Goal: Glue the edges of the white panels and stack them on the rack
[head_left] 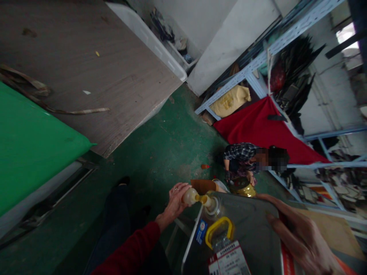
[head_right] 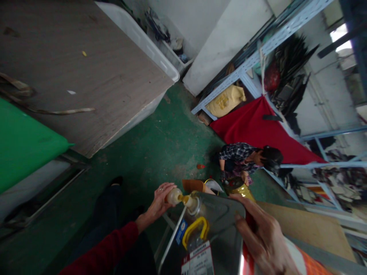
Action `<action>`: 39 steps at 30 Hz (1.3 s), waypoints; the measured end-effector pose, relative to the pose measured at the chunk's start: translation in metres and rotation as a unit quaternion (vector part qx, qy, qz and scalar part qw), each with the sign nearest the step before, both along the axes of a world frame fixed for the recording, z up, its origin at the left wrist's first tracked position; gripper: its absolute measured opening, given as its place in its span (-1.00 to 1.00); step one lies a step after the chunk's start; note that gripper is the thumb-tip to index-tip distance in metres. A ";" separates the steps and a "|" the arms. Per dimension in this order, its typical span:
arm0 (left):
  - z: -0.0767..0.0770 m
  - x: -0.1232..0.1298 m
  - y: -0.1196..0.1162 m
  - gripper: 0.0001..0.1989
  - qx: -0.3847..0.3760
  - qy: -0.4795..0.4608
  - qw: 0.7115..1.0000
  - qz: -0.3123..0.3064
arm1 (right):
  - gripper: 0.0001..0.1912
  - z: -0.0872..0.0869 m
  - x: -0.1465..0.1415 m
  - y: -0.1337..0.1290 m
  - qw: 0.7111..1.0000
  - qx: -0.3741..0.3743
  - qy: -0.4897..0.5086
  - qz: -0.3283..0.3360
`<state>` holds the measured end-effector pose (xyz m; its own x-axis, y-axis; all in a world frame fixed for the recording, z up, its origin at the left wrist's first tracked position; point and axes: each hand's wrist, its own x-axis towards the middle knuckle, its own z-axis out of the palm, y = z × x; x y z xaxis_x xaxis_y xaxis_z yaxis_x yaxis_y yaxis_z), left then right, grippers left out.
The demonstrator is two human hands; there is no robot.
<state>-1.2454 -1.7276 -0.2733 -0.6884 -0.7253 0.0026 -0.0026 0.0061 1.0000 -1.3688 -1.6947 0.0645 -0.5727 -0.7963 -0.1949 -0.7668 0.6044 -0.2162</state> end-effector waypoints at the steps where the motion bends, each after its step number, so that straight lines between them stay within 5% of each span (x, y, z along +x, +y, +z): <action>1: 0.001 0.000 0.000 -0.35 0.002 -0.002 1.000 -0.001 | -0.49 0.000 0.000 0.000 1.000 0.000 -0.003 0.002; 11: 0.002 -0.005 -0.002 -0.35 0.016 -0.026 1.000 -0.005 | -0.54 0.003 -0.005 -0.001 0.998 0.020 0.013 0.050; 18: 0.011 0.000 -0.006 -0.34 0.034 -0.026 0.999 -0.008 | -0.50 0.002 -0.002 0.001 1.000 0.013 -0.014 -0.008; 39: 0.010 0.000 -0.005 -0.32 0.035 -0.011 0.999 -0.011 | -0.43 0.001 0.003 0.000 0.999 0.007 -0.019 -0.029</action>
